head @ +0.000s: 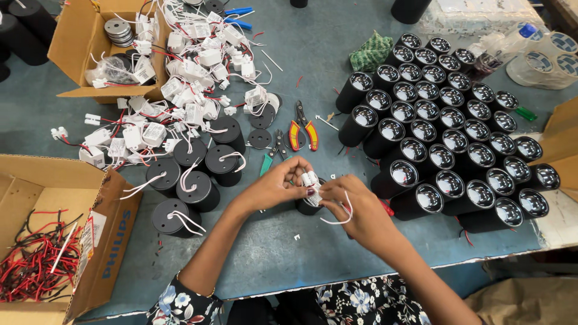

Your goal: The person assembles LED light fixtures at a workbench. They pick a black cylindrical lamp housing, connect the white wires from the housing to an LED driver module, use pliers to crimp or trim the wire connections, tuck the driver and wires into the housing, and set the finished unit with a growing group of completed fixtures.

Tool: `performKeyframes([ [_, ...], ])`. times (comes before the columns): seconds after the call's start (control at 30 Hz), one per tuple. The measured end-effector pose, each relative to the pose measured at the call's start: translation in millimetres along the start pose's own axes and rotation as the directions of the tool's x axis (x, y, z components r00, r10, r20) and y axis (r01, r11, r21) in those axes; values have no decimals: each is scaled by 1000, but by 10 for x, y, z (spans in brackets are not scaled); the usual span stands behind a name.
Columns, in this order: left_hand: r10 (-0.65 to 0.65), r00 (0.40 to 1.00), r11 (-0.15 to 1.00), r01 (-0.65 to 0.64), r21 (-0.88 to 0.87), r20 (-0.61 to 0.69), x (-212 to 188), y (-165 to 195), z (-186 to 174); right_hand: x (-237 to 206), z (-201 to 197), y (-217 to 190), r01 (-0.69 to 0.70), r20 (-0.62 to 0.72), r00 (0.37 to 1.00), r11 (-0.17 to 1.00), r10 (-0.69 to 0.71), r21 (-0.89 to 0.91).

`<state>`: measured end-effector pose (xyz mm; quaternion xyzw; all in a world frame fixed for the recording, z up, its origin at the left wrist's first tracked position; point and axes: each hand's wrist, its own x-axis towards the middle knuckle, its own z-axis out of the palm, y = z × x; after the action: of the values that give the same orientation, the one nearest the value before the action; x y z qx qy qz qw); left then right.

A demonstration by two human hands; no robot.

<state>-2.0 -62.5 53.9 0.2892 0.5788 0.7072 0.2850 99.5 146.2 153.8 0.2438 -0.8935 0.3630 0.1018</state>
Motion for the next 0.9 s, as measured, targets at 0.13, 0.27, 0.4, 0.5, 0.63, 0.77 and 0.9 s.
performKeyframes([
  [0.13,-49,998,966,60,253,-47,71,-104,42,-46,-12,3,43,53,998,997,-39,-69],
  [0.27,-41,997,999,40,22,72,154,-165,17,-81,31,25,79,37,997,986,-74,-144],
  [0.4,-41,994,998,45,-43,99,210,-161,0,-109,99,89,136,-65,986,961,-155,-240],
  [0.5,-66,990,987,83,-135,126,252,-99,8,-80,92,184,132,-81,985,971,-150,-200],
  [0.63,-122,985,991,128,-44,125,233,74,-6,-63,69,228,74,-94,992,984,-89,-160],
  [0.77,30,984,932,-91,350,176,164,239,-64,-82,168,101,-31,-150,989,952,-15,-304],
  [0.9,147,963,922,-216,321,225,166,303,-69,-30,202,-39,-107,-143,988,924,57,-367],
])
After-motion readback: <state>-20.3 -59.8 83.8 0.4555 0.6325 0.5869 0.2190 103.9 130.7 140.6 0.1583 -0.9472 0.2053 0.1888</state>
